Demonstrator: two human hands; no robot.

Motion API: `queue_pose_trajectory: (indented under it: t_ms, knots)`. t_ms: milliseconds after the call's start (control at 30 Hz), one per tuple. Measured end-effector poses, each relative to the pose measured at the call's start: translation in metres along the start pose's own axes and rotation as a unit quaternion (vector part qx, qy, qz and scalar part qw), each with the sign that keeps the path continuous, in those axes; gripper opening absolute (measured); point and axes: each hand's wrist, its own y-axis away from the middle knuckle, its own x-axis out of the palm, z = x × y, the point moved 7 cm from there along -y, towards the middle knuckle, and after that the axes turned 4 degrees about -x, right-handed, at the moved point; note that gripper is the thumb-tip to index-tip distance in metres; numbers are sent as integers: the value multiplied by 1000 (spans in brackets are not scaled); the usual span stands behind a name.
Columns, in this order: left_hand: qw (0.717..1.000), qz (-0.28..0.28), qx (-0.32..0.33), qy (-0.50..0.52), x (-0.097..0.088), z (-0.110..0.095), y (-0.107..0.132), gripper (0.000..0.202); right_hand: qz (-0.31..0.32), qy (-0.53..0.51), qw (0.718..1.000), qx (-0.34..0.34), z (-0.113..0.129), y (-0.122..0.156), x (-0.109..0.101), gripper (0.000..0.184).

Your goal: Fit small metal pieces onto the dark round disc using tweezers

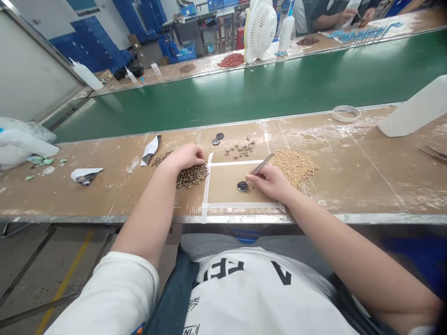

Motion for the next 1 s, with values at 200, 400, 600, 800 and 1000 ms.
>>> queue_pose_trajectory:
  t_ms: [200, 400, 600, 800, 1000]
  knots:
    - [1000, 13, -11, -19, 0, -8, -3, 16, 38, 19, 999, 5, 0, 0, 8, 19]
    - [999, -10, -4, -33, -2, -14, -4, 15, 50, 52, 997, 20, 1, 0, 11, 20]
    - [999, -29, 5, -34, -6, -20, 0, 12, 52, 71, 996, 7, 3, 0, 13, 20]
    - [998, -54, 21, -12, -14, -23, 3, 8, 33, 48, 998, 20, 3, -2, 12, 21]
    - [967, -158, 78, 182, -19, -43, 5, 20, 19, 24, 999, 23, 3, -1, 7, 22]
